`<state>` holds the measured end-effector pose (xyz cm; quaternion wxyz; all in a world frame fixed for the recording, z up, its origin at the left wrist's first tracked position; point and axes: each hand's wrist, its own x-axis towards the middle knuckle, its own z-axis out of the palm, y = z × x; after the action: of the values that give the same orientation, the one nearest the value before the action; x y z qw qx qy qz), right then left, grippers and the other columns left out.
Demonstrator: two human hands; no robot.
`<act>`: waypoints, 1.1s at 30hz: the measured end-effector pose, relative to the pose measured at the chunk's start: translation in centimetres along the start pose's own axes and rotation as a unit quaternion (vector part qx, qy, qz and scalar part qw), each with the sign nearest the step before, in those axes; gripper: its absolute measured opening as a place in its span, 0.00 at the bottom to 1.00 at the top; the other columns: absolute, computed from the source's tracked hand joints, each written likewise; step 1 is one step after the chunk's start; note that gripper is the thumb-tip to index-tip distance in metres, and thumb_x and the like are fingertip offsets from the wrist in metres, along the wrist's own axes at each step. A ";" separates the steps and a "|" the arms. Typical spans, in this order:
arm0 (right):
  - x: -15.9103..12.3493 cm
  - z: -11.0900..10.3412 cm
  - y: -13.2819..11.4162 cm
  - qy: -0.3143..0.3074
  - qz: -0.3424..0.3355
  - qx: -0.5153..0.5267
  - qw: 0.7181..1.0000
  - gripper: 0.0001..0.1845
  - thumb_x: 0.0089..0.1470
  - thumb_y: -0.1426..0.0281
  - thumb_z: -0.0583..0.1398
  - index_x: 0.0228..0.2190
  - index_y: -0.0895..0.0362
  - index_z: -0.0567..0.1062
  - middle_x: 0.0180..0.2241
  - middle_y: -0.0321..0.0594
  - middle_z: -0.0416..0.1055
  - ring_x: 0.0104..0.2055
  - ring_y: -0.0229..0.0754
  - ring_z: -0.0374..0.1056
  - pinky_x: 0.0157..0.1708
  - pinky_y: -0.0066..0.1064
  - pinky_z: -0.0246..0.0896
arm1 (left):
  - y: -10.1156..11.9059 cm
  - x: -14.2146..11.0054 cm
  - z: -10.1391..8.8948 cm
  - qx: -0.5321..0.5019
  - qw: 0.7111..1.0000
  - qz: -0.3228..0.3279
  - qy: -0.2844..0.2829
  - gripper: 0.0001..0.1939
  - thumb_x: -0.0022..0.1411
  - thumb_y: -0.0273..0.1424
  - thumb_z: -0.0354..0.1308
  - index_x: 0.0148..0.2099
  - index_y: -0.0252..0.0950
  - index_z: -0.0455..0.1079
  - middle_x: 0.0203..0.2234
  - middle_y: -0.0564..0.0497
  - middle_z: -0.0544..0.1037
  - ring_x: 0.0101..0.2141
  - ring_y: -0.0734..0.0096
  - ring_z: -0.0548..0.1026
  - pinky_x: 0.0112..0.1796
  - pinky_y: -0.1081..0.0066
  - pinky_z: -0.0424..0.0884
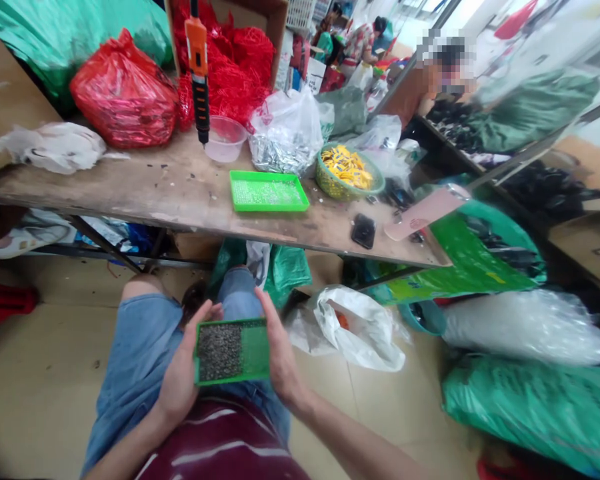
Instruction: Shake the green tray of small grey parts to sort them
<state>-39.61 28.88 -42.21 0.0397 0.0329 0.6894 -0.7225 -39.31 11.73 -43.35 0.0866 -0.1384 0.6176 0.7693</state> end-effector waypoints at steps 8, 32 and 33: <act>-0.1 -0.4 -0.3 0.005 -0.003 -0.017 1.000 0.33 0.65 0.48 0.42 0.65 0.46 0.55 0.69 0.28 0.47 0.71 0.47 0.38 0.71 0.47 0.31 | -0.2 -0.1 0.1 0.011 1.000 0.014 -0.019 0.24 0.70 0.45 0.41 0.64 0.48 0.59 0.61 0.52 0.67 0.61 0.63 0.64 0.65 0.59 0.53; -0.4 0.2 -0.1 -0.015 -0.024 -0.023 0.999 0.33 0.64 0.48 0.41 0.65 0.47 0.54 0.69 0.31 0.48 0.71 0.48 0.40 0.70 0.50 0.37 | 0.2 -0.5 -0.4 0.014 1.000 0.020 -0.003 0.25 0.70 0.46 0.40 0.65 0.47 0.59 0.61 0.51 0.67 0.61 0.65 0.64 0.64 0.63 0.54; -0.3 0.4 0.0 -0.011 -0.026 -0.019 0.999 0.33 0.65 0.49 0.42 0.65 0.46 0.54 0.69 0.31 0.48 0.71 0.48 0.40 0.70 0.50 0.37 | 0.1 -0.4 -0.6 0.016 1.000 0.019 -0.006 0.25 0.70 0.46 0.40 0.65 0.47 0.59 0.61 0.52 0.67 0.61 0.65 0.64 0.64 0.63 0.54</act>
<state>-39.33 28.53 -42.15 0.0290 0.0062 0.7033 -0.7103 -38.89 11.16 -43.21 0.0777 -0.1210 0.6320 0.7615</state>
